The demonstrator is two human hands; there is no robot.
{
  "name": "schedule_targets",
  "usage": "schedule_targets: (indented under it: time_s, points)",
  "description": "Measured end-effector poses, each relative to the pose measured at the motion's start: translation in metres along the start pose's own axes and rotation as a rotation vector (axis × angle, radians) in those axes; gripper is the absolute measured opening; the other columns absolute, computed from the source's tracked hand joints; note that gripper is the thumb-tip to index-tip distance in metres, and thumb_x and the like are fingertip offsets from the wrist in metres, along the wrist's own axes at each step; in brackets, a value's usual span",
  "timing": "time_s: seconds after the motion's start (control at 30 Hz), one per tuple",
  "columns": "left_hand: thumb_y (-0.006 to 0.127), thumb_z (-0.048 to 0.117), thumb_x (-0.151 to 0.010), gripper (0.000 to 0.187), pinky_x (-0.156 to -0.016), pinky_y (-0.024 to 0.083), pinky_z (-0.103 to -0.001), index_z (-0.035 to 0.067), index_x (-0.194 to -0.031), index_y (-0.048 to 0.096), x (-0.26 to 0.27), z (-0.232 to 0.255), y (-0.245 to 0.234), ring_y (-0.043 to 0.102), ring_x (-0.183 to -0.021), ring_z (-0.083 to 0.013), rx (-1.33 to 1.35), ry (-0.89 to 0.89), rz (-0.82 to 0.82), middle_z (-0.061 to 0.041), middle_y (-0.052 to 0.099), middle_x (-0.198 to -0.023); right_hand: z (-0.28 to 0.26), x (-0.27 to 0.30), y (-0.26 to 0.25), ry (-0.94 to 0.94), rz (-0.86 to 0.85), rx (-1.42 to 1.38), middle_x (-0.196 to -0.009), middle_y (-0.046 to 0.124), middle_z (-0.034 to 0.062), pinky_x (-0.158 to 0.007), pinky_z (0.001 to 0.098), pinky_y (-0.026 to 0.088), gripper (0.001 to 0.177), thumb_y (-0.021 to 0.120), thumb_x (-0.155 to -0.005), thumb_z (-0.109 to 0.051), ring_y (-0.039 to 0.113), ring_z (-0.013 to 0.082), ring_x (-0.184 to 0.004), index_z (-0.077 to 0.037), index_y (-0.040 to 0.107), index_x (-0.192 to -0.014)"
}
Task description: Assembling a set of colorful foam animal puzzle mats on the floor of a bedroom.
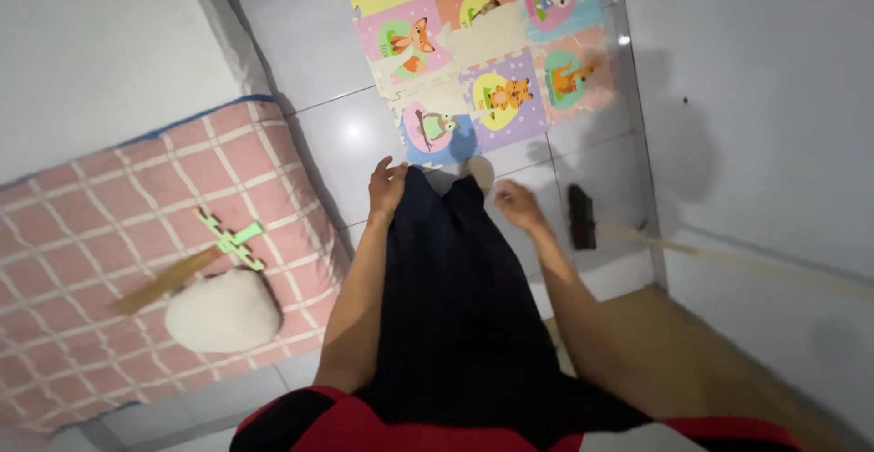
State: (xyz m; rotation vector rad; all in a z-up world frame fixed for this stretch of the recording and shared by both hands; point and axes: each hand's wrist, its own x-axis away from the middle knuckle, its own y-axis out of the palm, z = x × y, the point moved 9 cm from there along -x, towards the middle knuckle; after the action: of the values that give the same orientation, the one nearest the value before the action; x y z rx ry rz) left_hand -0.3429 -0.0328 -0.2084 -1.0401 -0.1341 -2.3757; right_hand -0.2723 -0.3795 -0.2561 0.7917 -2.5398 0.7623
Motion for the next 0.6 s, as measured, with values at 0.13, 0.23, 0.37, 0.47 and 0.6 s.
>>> schedule_targets:
  time_s: [0.13, 0.23, 0.37, 0.47, 0.6]
  points:
    - [0.071, 0.046, -0.091, 0.065, -0.088, 0.056, -0.041, 0.006, -0.141, 0.058, -0.068, -0.033, 0.026, 0.073, -0.099, -0.0325, -0.508, 0.19, 0.079, -0.016, 0.077, -0.111, 0.053, -0.053, 0.048, 0.054, -0.14, 0.251, -0.103, 0.075, 0.0093, -0.084, 0.0383, 0.058, 0.041, 0.073, -0.092, -0.034, 0.073, 0.0247, -0.095, -0.011, 0.065, -0.125]
    - [0.071, 0.046, -0.09, 0.062, -0.09, 0.055, -0.048, 0.007, -0.137, 0.058, -0.113, -0.063, 0.057, 0.069, -0.104, -0.04, -0.7, 0.209, 0.019, -0.02, 0.074, -0.112, 0.098, -0.096, 0.077, 0.194, -0.276, 0.27, -0.112, 0.074, 0.0143, -0.09, 0.0428, 0.056, 0.046, 0.072, -0.091, -0.034, 0.07, 0.0297, -0.103, -0.01, 0.063, -0.128]
    - [0.07, 0.039, -0.089, 0.054, -0.089, 0.054, -0.051, 0.007, -0.131, 0.061, -0.193, -0.121, 0.099, 0.067, -0.105, -0.0429, -0.698, 0.192, -0.097, -0.023, 0.072, -0.113, 0.211, -0.192, 0.128, 0.193, -0.56, 0.725, -0.118, 0.073, 0.0205, -0.093, 0.048, 0.055, 0.041, 0.066, -0.093, -0.037, 0.069, 0.0382, -0.106, -0.008, 0.07, -0.121]
    - [0.069, 0.038, -0.091, 0.047, -0.09, 0.055, -0.051, 0.004, -0.123, 0.062, -0.279, -0.201, 0.129, 0.068, -0.106, -0.0429, -0.756, 0.348, -0.127, -0.023, 0.072, -0.111, 0.286, -0.284, 0.145, -0.063, -0.396, 0.745, -0.115, 0.071, 0.0217, -0.088, 0.0533, 0.054, 0.037, 0.059, -0.089, -0.032, 0.067, 0.0423, -0.103, -0.008, 0.068, -0.116]
    - [0.066, 0.037, -0.091, 0.052, -0.093, 0.053, -0.054, -0.001, -0.126, 0.059, -0.382, -0.266, 0.144, 0.062, -0.12, -0.0416, -1.068, 0.32, -0.16, -0.021, 0.066, -0.124, 0.318, -0.387, 0.155, 0.002, -0.265, 0.802, -0.112, 0.071, 0.0232, -0.094, 0.0537, 0.056, 0.027, 0.057, -0.097, -0.026, 0.069, 0.0419, -0.104, -0.006, 0.068, -0.112]
